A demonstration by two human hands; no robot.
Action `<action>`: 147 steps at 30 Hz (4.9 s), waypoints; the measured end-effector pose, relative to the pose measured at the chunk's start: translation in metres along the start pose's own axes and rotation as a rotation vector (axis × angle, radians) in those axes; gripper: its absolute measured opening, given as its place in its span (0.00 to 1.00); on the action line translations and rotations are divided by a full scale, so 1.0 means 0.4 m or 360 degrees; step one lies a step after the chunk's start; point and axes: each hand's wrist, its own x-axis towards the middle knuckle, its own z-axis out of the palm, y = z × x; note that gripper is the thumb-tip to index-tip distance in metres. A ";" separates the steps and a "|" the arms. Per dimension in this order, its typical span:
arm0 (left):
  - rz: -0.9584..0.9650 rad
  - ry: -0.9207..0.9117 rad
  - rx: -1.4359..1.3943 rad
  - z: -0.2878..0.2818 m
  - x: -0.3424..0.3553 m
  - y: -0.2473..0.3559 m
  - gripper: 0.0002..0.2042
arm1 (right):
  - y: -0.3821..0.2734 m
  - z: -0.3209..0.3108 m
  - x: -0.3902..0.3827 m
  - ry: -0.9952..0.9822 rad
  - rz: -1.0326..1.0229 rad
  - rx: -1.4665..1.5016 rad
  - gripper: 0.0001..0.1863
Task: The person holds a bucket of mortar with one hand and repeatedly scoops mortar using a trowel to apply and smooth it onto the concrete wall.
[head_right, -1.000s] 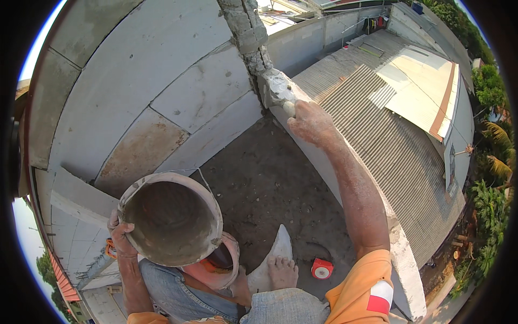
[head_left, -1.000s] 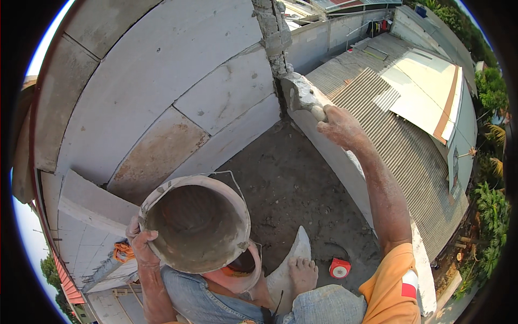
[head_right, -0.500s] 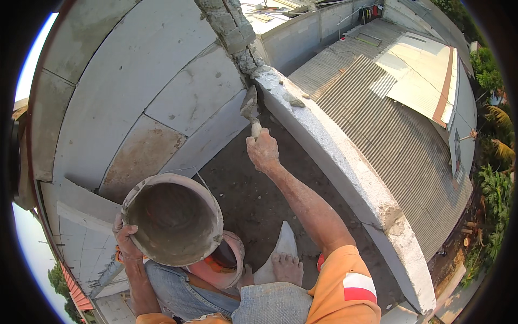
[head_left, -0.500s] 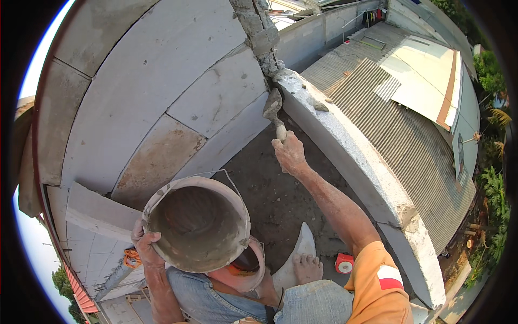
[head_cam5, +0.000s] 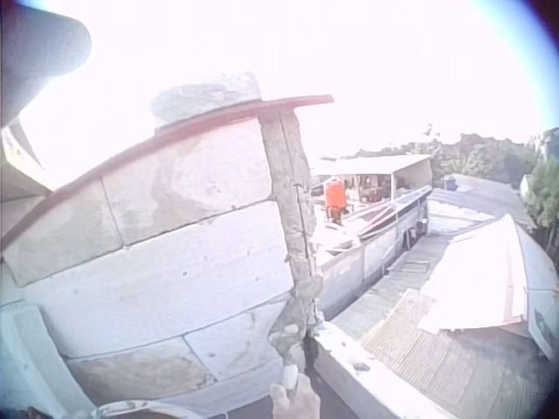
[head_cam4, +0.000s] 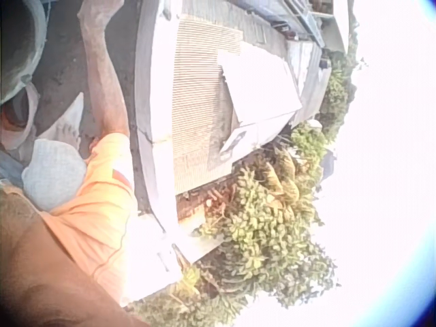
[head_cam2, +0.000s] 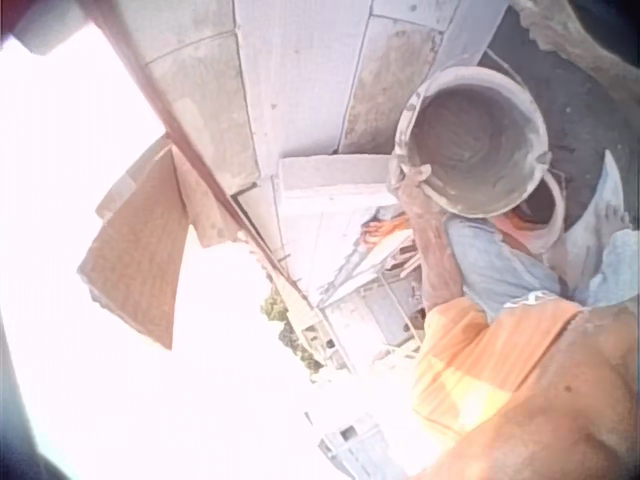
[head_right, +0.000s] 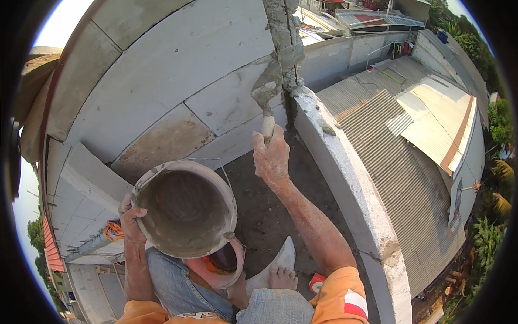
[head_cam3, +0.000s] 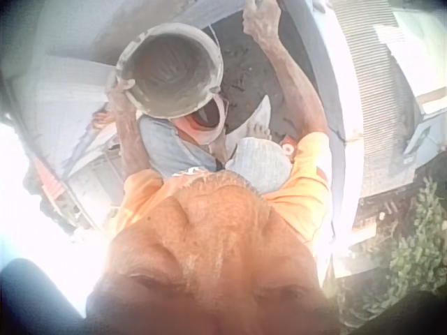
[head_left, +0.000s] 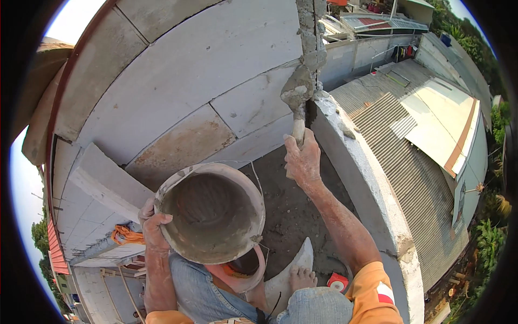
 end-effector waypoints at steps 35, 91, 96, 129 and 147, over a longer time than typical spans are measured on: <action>0.0054 -0.0042 -0.0143 0.041 0.005 0.012 0.31 | -0.406 -0.294 0.191 0.0166 -0.0971 -0.1748 0.25; 0.0022 0.0143 -0.0301 0.054 -0.016 0.012 0.25 | -0.355 -0.150 -0.276 -0.1372 -0.0501 -0.1592 0.31; 0.0035 0.0203 -0.0249 0.057 -0.030 0.032 0.24 | -0.363 -0.119 -0.265 -0.1490 -0.0627 -0.1827 0.31; 0.0688 0.0112 0.0306 0.093 -0.026 -0.011 0.26 | -0.198 -0.068 -0.310 -0.2118 0.0770 -0.0607 0.21; 0.0514 0.0158 0.0752 0.024 0.007 -0.056 0.09 | 0.005 -0.641 -0.874 -0.0158 0.1068 -0.0357 0.33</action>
